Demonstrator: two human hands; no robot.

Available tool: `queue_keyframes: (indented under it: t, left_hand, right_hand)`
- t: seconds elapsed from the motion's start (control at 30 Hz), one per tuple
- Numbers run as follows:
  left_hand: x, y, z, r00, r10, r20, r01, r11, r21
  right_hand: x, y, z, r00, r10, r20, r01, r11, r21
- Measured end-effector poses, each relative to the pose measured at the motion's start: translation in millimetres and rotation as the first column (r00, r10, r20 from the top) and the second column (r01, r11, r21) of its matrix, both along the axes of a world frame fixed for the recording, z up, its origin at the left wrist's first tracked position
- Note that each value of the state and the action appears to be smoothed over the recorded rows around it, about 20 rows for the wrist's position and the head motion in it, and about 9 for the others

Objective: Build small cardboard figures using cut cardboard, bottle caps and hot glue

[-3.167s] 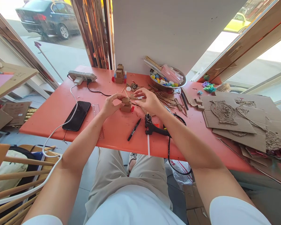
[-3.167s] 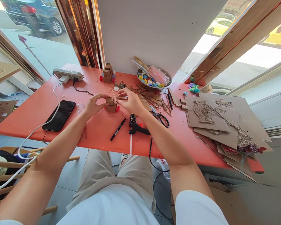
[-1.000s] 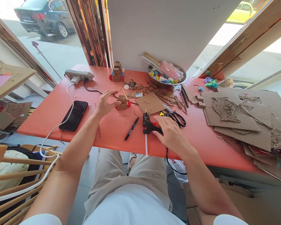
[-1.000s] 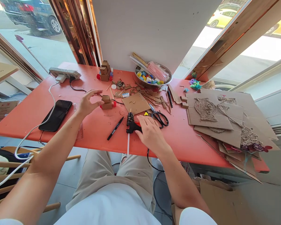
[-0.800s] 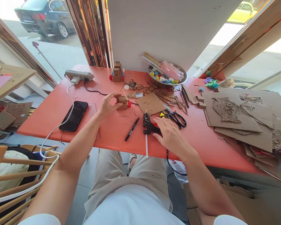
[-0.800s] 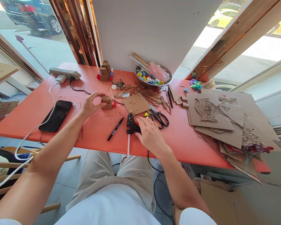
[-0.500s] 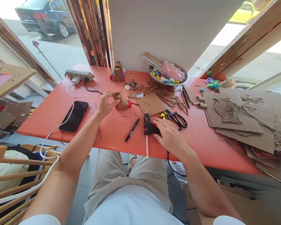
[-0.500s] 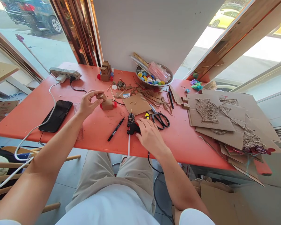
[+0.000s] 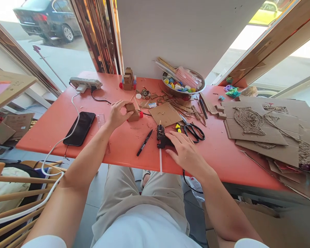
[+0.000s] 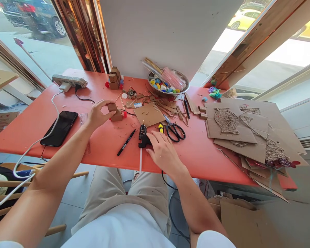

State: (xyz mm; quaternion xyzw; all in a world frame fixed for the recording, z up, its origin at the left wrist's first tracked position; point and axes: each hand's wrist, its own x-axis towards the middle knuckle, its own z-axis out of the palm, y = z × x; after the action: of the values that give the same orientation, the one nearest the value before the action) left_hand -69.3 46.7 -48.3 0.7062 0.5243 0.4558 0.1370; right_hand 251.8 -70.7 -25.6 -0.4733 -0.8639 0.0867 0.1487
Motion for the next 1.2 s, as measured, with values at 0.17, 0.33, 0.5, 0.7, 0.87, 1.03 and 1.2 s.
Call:
queue_keyframes:
  t: [0.17,0.33,0.5,0.7,0.87,1.03,1.2]
  left_hand:
    - [-0.2,0.6,-1.0,0.999,-0.039,-0.036,0.038,0.999,-0.011]
    - [-2.2,-1.5,-1.0,0.997,-0.070,-0.011,0.070,0.997,-0.020]
    - [-5.3,-4.5,0.6,0.990,-0.118,0.082,0.120,0.992,-0.024]
    - [-7.3,-5.4,-0.8,0.982,-0.105,0.156,0.110,0.994,-0.027]
    - [-5.0,-2.8,-2.6,0.982,-0.076,0.173,0.088,0.994,-0.061]
    - [-4.6,-2.1,-2.9,0.977,-0.074,0.201,0.089,0.994,-0.064]
    - [-3.6,-3.2,-2.3,0.980,-0.067,0.189,0.079,0.995,-0.060]
  right_hand:
    - [0.9,-3.8,4.1,1.000,0.006,-0.015,-0.006,1.000,-0.004]
    - [0.8,-4.4,4.1,1.000,0.010,-0.022,-0.010,1.000,-0.005]
    - [-0.8,-1.0,1.9,1.000,0.000,-0.012,0.000,1.000,0.002]
    - [-3.6,4.5,2.4,1.000,-0.005,0.019,0.005,1.000,0.020]
    - [-4.5,8.8,2.0,0.997,0.001,0.076,-0.003,0.999,0.037]
    - [-2.4,12.4,2.8,0.997,0.033,0.063,-0.037,0.998,0.058]
    - [3.8,12.7,16.4,0.990,-0.022,-0.142,0.031,0.997,0.065]
